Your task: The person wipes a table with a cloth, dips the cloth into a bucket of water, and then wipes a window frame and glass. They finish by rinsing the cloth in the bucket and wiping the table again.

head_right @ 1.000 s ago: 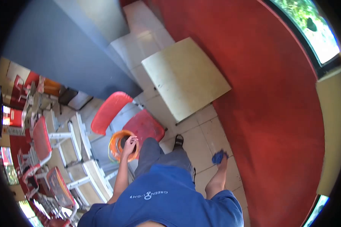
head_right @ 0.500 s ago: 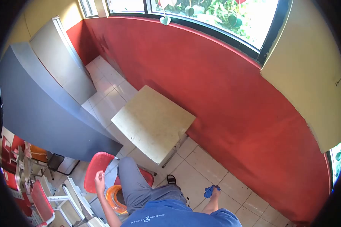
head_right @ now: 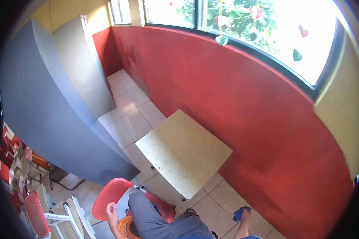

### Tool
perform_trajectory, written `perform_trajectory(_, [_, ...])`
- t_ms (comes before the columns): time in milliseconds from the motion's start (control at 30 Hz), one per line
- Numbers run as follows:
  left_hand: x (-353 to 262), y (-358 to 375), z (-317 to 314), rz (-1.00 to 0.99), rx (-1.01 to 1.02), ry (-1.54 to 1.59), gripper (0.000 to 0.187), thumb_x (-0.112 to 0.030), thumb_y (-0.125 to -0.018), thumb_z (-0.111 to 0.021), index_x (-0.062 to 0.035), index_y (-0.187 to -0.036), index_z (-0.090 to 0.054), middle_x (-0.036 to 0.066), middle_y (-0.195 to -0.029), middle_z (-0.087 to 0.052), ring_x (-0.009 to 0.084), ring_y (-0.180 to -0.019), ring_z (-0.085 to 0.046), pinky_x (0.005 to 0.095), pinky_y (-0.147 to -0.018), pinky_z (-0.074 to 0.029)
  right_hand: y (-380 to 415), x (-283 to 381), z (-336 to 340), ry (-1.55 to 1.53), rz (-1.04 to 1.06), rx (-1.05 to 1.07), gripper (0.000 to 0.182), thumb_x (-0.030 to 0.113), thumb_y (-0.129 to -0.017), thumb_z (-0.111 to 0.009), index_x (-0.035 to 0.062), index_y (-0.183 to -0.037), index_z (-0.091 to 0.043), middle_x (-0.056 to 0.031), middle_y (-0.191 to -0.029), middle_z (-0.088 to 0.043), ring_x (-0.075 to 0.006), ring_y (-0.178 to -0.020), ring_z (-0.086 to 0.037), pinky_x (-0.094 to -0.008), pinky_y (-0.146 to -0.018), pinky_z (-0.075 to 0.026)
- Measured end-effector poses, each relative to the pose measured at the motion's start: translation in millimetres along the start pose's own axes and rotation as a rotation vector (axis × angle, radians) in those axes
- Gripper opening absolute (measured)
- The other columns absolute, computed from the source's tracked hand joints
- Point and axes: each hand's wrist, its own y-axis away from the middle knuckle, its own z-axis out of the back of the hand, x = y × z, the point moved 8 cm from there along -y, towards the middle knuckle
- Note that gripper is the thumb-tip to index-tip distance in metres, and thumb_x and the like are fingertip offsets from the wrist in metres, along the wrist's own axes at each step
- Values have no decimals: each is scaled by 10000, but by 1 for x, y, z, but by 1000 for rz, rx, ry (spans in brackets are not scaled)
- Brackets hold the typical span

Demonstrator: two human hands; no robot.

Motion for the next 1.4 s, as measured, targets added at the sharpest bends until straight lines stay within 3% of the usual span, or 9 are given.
perform_trajectory(67, [15, -23, -3, -148, -22, 234, 194, -123, -941, -511, 5, -1078, -558, 100, -1030, -629, 179, -963, -594, 338, -886, -460, -17, -3, -25, 66, 136, 185, 155, 197, -831, -550, 52, -884, -540, -93, -660, -574, -254, -560, -622, -404, -489, -538])
perform_trajectory(133, [24, -54, -13, -187, -2, 278, 193, -131, -955, -510, 13, -1073, -563, 84, -1009, -613, 161, -963, -589, 320, -885, -467, -21, -15, -52, -2, -56, 274, 134, 102, -805, -555, 65, -930, -524, -95, -693, -570, -227, -573, -605, -384, -508, -533])
perform_trajectory(200, [26, -79, -25, -143, 27, 362, 218, -145, -958, -496, 5, -1104, -558, 88, -1012, -615, 159, -953, -593, 315, -869, -473, -9, -6, -77, 79, -46, 288, 220, 327, -853, -547, 114, -905, -526, -69, -701, -573, -248, -568, -617, -392, -466, -520])
perform_trajectory(400, [-29, -140, -33, -273, 20, 631, 296, -186, -959, -415, 6, -1169, -496, 130, -1023, -604, 210, -969, -594, 351, -908, -451, -24, 17, -118, -182, -57, 513, 215, 361, -886, -535, 155, -934, -572, -31, -791, -588, -198, -680, -603, -352, -588, -539])
perform_trajectory(467, [-83, -153, -8, -479, 45, 734, 298, -202, -951, -386, 16, -1124, -491, 168, -1029, -589, 249, -986, -582, 381, -909, -446, 35, 67, -128, -228, -164, 160, 244, 355, -893, -533, 150, -1010, -596, -33, -900, -619, -190, -791, -616, -349, -710, -541])
perform_trajectory(567, [-166, -168, 30, -493, 153, 894, 352, -308, -932, -392, -13, -1093, -497, 170, -1033, -580, 278, -964, -582, 407, -907, -445, 34, 131, -101, -97, 1, 232, 296, 383, -906, -511, 168, -1096, -584, -14, -975, -640, -184, -868, -628, -340, -760, -536])
perform_trajectory(900, [-446, -166, 74, -470, 614, 878, 318, -242, -933, -409, 23, -1061, -529, 163, -987, -606, 248, -939, -601, 377, -895, -453, 331, 359, -230, -275, 168, 216, 400, 303, -914, -515, 98, -1257, -514, -47, -1124, -596, -184, -994, -586, -350, -898, -469])
perform_trajectory(1133, [-533, -173, 67, -503, 678, 855, 362, -272, -900, -401, 17, -1085, -517, 170, -1004, -608, 258, -957, -598, 386, -903, -453, 387, 459, -338, -284, 272, 367, 327, 173, -754, -659, 48, -1045, -574, -59, -921, -609, -169, -792, -613, -334, -724, -527])
perform_trajectory(1400, [-576, -176, 42, -442, 741, 894, 308, -214, -932, -386, 12, -1090, -523, 153, -992, -609, 222, -948, -594, 347, -887, -448, 374, 529, -414, -243, 345, 464, 407, 165, -770, -638, 40, -1146, -549, -73, -957, -619, -181, -829, -637, -328, -737, -534])
